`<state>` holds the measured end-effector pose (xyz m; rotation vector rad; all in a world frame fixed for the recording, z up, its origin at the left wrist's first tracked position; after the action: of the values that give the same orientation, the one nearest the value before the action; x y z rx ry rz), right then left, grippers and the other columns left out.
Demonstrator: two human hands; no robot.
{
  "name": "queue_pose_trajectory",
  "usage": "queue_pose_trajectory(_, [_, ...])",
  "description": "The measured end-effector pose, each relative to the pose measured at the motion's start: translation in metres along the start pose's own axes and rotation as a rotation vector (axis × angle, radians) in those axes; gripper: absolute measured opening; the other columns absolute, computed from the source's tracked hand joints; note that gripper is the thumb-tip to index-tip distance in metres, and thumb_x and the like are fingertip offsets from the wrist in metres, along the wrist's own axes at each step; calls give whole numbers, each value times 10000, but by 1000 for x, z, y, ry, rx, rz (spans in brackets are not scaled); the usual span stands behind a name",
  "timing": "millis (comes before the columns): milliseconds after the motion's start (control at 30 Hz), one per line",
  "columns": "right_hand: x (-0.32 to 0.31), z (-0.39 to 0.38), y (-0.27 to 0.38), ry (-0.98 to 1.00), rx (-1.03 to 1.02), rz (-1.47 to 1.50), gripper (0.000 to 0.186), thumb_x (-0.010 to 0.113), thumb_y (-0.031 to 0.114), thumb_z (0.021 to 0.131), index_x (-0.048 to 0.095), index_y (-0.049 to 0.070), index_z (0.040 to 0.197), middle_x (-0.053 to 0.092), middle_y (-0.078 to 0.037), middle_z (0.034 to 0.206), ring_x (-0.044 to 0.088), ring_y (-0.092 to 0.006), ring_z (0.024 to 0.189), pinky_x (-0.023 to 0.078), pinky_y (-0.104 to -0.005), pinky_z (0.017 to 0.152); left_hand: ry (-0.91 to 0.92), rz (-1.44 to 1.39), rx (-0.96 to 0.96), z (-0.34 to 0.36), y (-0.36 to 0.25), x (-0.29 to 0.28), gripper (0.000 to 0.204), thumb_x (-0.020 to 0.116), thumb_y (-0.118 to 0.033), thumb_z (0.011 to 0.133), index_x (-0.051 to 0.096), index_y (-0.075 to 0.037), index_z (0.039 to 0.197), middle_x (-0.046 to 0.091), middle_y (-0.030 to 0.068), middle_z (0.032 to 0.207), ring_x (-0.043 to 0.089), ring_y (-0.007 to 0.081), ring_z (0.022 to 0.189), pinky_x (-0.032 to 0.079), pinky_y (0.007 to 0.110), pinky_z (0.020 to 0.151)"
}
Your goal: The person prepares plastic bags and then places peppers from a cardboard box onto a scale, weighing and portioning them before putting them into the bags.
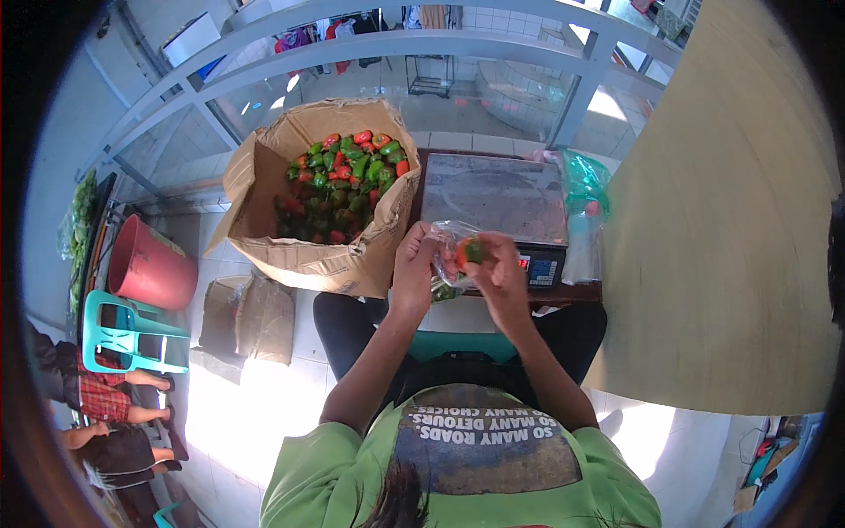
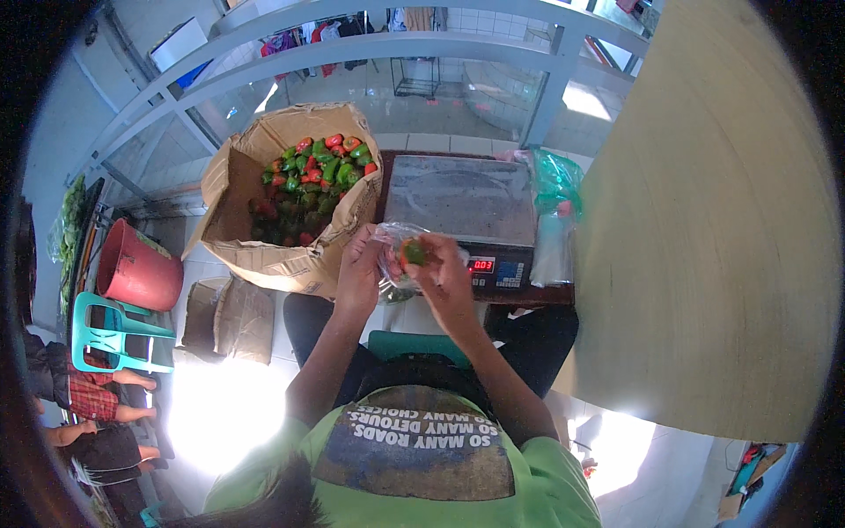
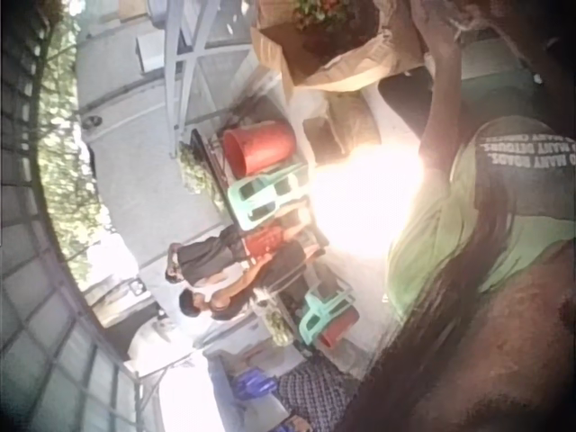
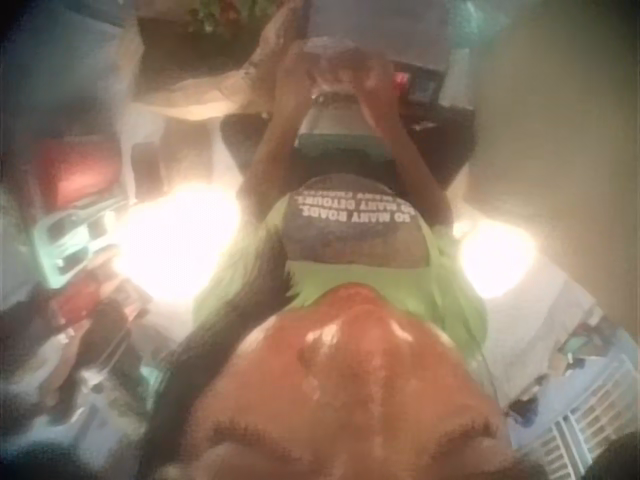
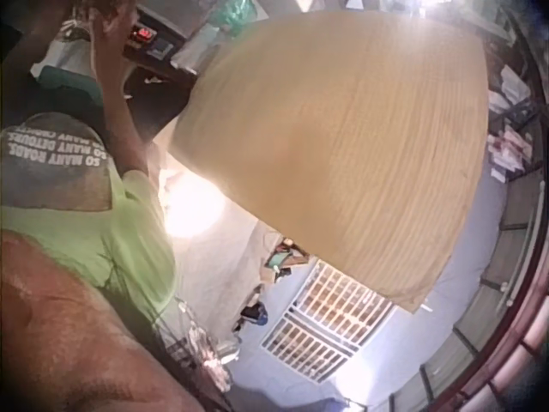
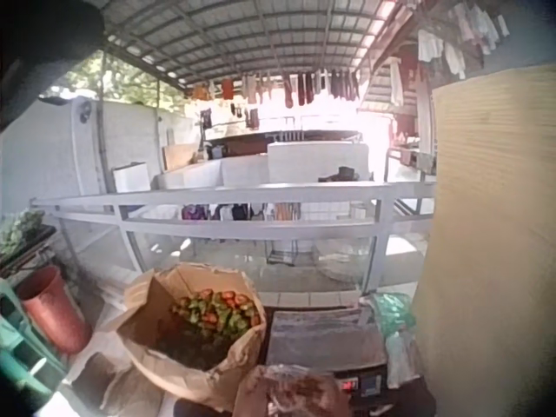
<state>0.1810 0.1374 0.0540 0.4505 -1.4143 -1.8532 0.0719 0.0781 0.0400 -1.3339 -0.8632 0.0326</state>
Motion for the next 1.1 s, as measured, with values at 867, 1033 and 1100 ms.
queue_pose_trajectory(867, [31,48,74,367,-112,-1132,188,620,176,747,543,67,879,583,-96,662,583,-302,640,457,-393,572,71,668,226,-18,-83,18,103,487,-62,861,564,5,849,506,-3,661,460,26,583,377,171,512])
queue_pose_trajectory(1033, [27,47,89,425,-347,-1062,154,588,201,785,540,75,860,552,-98,627,568,-296,606,418,-380,522,301,577,386,-21,-92,34,79,499,-44,855,564,0,845,540,2,722,461,18,571,371,147,502])
queue_pose_trajectory(1100, [28,50,104,407,-351,-1084,145,578,204,793,539,78,854,541,-97,621,563,-290,595,413,-375,514,231,400,203,-17,-85,15,118,566,-93,825,558,-7,905,542,10,810,480,33,670,398,172,601])
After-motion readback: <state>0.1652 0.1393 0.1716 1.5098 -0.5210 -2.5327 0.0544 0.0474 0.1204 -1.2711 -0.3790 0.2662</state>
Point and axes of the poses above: each hand's wrist, its own z-axis towards the middle knuckle, its own x-axis out of the palm, y = z × x, the point moved 7 cm from there along z, towards the middle knuckle
